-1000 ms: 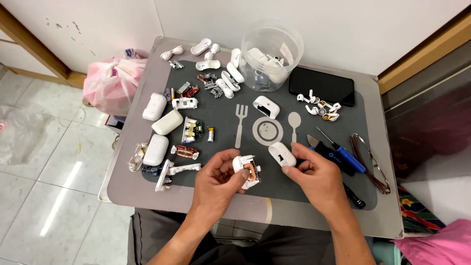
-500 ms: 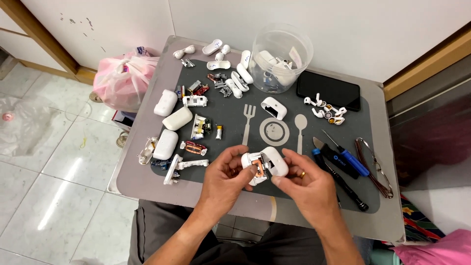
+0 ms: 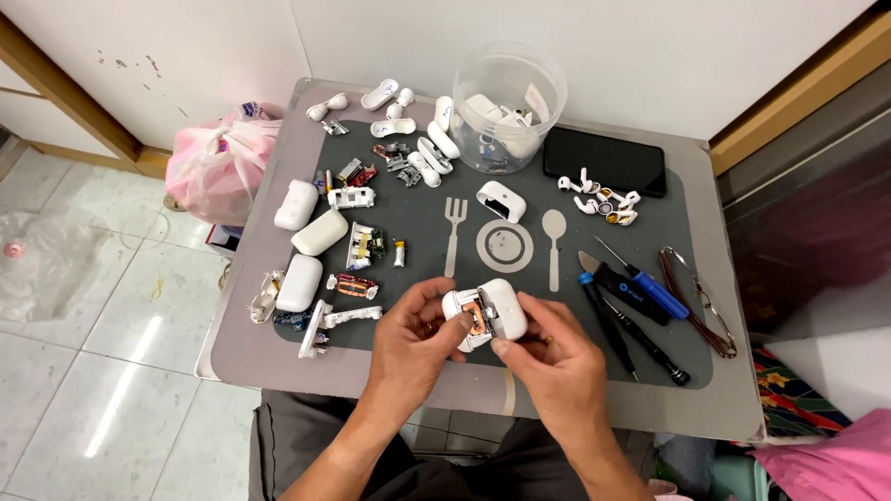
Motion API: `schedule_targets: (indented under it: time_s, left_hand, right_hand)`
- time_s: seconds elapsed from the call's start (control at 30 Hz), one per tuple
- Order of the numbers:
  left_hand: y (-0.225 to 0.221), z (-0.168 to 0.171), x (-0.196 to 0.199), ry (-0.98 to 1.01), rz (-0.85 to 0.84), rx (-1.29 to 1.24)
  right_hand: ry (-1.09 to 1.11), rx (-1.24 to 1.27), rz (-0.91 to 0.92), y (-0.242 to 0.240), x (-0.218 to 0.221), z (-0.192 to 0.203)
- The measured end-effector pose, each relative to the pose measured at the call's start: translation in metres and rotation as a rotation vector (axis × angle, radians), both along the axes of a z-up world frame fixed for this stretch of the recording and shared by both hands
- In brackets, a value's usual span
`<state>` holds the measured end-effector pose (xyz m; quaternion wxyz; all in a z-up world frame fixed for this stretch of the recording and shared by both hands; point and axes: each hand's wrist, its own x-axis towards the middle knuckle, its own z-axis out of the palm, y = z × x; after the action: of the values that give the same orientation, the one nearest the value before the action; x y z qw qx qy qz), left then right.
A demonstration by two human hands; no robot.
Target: Assembling and reconstructing earbud charging cases from individual components like shells, batteries, and circuit boards.
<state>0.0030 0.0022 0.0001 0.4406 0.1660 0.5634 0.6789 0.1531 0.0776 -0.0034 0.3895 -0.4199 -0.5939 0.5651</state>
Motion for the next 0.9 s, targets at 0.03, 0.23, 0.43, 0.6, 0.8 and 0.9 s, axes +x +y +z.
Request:
schedule_targets:
  time_s: [0.03, 0.23, 0.43, 0.6, 0.8, 0.9]
  left_hand:
    - [0.001, 0.002, 0.001, 0.001, -0.003, -0.003]
    - [0.001, 0.012, 0.003, 0.055, -0.024, -0.089]
    - [0.003, 0.011, 0.003, 0.071, -0.02, -0.099]
    - [0.004, 0.018, 0.003, 0.085, -0.045, -0.169]
    - [0.004, 0.018, 0.004, 0.127, -0.055, -0.165]
    - [0.006, 0.024, 0.005, 0.09, -0.075, -0.248]
  right_hand:
    - [0.001, -0.003, -0.003, -0.001, 0.0, -0.002]
    - [0.042, -0.272, -0.039, -0.007, -0.005, 0.002]
    - [0.084, -0.373, -0.034, -0.003, -0.003, 0.003]
    - [0.088, -0.348, -0.04, 0.004, -0.005, 0.003]
    - [0.058, -0.359, -0.015, 0.004, -0.006, 0.007]
    - [0.096, -0.366, -0.024, 0.004, -0.004, -0.002]
